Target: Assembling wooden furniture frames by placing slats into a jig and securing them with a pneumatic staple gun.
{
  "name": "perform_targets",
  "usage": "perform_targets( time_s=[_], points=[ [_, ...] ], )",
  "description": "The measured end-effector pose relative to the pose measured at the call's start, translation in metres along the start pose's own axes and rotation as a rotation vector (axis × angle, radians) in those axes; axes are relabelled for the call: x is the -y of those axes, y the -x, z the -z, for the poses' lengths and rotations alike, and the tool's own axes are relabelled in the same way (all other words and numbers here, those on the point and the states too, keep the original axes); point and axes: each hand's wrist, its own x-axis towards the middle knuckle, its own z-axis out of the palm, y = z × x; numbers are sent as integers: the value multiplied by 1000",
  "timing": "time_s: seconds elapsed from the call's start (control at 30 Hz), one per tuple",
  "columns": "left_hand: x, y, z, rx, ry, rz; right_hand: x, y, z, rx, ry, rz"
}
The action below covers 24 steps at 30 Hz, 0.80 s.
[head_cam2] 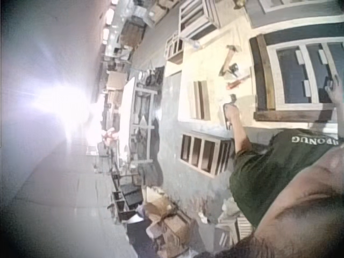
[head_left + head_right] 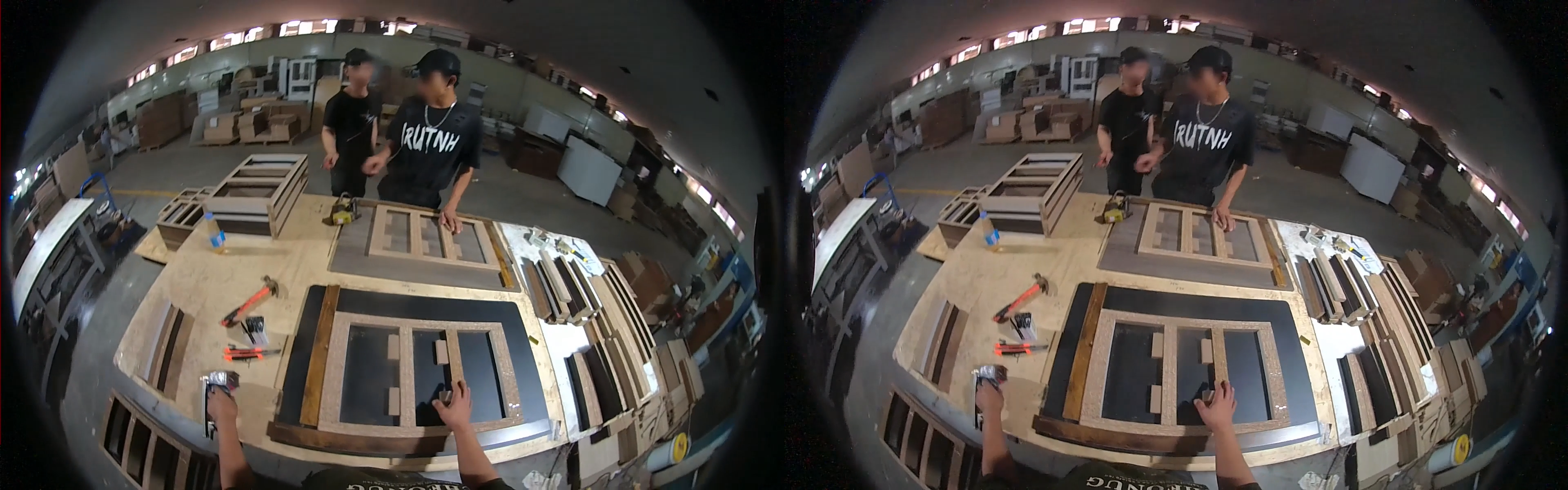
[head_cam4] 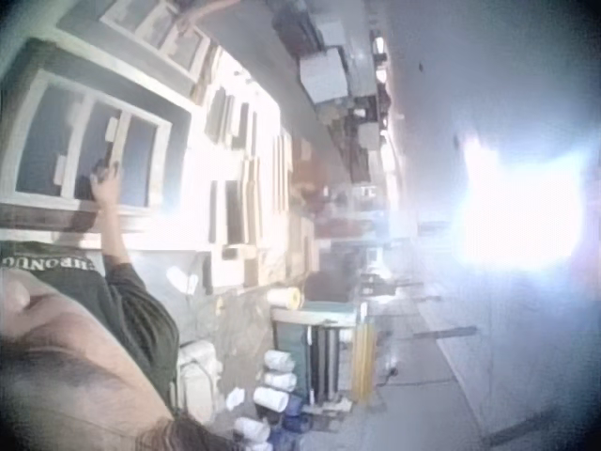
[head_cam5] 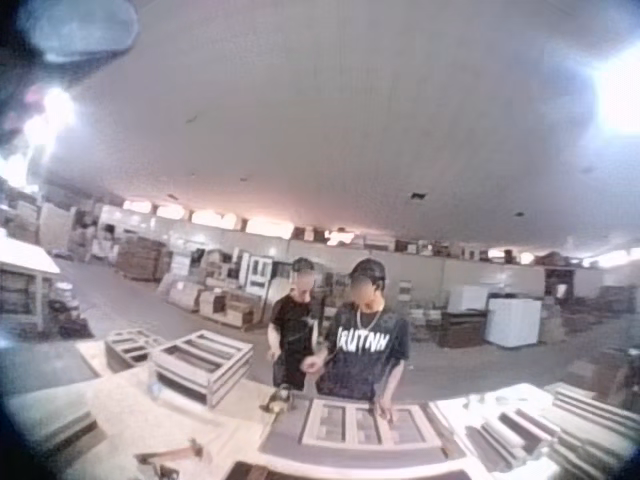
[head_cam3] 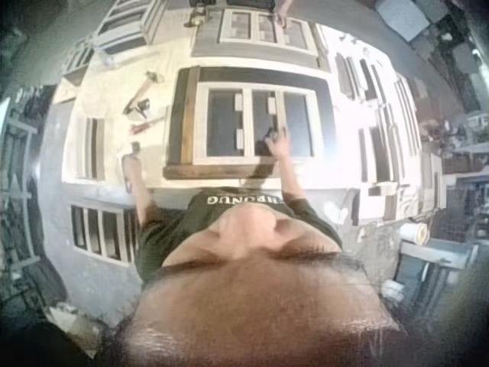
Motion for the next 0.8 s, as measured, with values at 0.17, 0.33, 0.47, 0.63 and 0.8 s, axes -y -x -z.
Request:
perform_targets(
  time_s=[0.17,0.33,0.47,0.63,0.8],
  points=[
    [-71,10,18,9,13,-414,7,18,-13,-70,231,-43],
    [-160,30,19,137,762,-772,19,25,-8,-120,223,-62],
    [-229,54,140,590,1408,-890,22,31,-7,-129,133,-93],
    [-260,109,287,486,1972,-1611,24,32,-10,-193,147,-101],
    [-264,158,361,804,1985,-1861,28,29,-5,-202,161,-105]
  ],
)
